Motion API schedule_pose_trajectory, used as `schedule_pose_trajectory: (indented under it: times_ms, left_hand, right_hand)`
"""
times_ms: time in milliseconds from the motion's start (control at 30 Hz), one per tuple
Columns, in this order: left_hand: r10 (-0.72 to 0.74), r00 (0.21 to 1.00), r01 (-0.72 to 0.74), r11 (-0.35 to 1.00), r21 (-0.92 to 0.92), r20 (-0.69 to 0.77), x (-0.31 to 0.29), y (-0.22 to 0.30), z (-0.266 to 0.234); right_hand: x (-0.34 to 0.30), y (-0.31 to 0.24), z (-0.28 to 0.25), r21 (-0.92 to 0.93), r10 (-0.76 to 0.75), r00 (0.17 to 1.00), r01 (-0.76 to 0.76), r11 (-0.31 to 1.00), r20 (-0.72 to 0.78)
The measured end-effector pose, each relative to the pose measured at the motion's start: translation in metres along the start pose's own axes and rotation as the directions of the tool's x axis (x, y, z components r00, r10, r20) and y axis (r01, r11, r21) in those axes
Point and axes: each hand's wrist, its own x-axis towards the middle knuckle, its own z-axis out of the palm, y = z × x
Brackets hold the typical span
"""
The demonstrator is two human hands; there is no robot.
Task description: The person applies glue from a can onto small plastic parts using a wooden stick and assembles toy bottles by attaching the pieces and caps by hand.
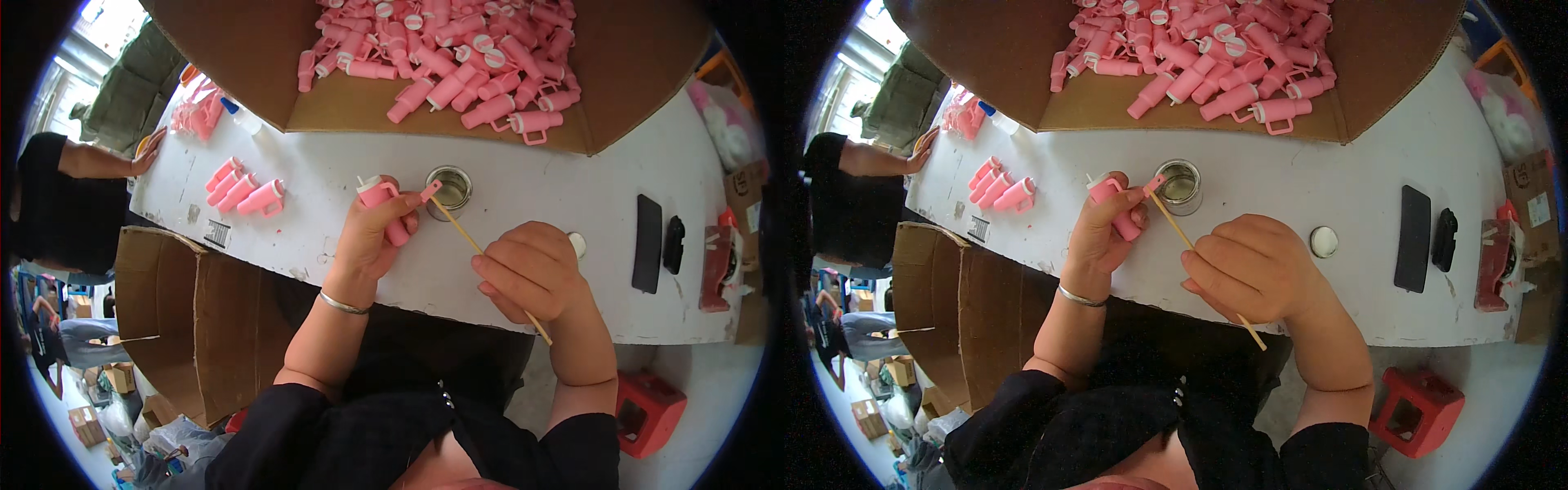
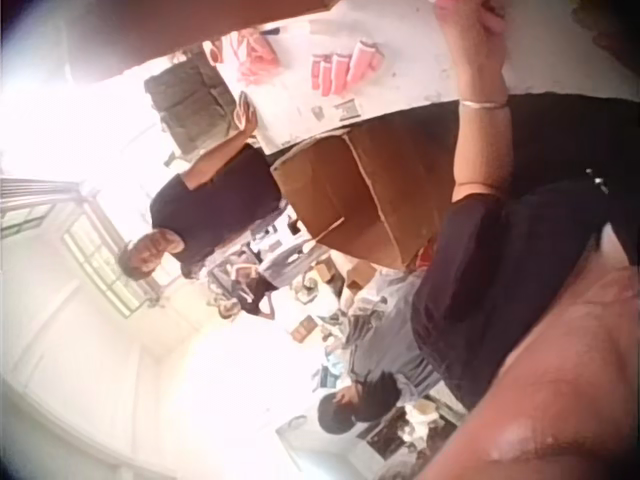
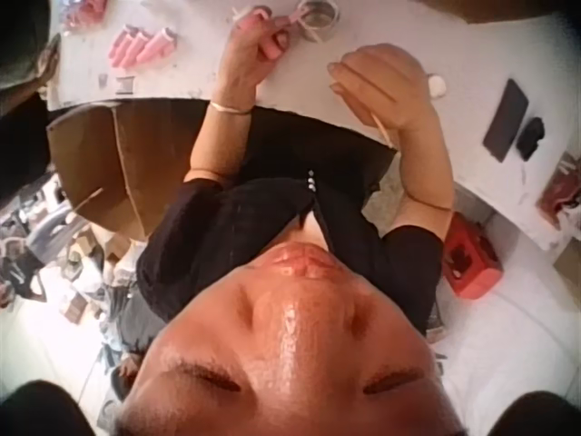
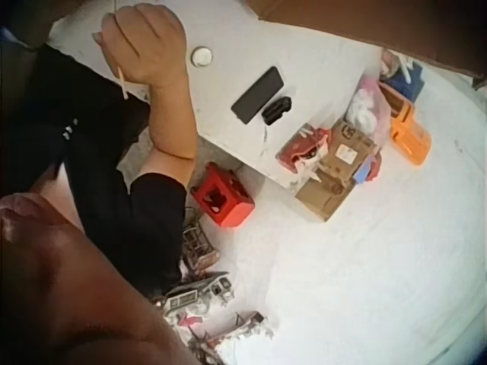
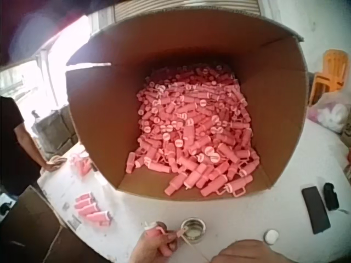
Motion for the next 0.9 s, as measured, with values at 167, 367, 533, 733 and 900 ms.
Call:
schedule_pose_trajectory:
  times_ms: [167,367,533,733,900]
  left_hand:
    - [0.015,1.0,-0.014,1.0,-0.019,0.015,0.0009,-0.0011,-0.0021]
    - [0.001,1.0,-0.001,1.0,-0.031,0.001,-0.0001,0.0026,-0.0001]
    - [0.012,1.0,-0.012,0.999,-0.047,0.011,-0.001,0.0032,-0.0003]
    - [0.009,1.0,-0.009,0.998,-0.055,0.006,-0.0007,0.0012,-0.0034]
    - [-0.004,1.0,0.006,0.993,-0.116,0.021,-0.0005,0.0006,-0.005]
  right_hand:
    - [-0.0007,0.0002,0.0028,0.009,-0.003,1.0,0.003,1.0,0.028]
    - [-0.0014,0.0026,0.006,0.009,0.008,1.0,-0.008,1.0,0.014]
    - [0.0013,0.0015,0.0042,-0.013,0.002,1.0,-0.002,1.0,0.004]
    - [0.0037,-0.0003,0.0052,-0.015,-0.022,1.0,0.022,1.0,-0.006]
    - [0.0015,0.001,0.0064,-0.007,-0.026,1.0,0.026,1.0,0.014]
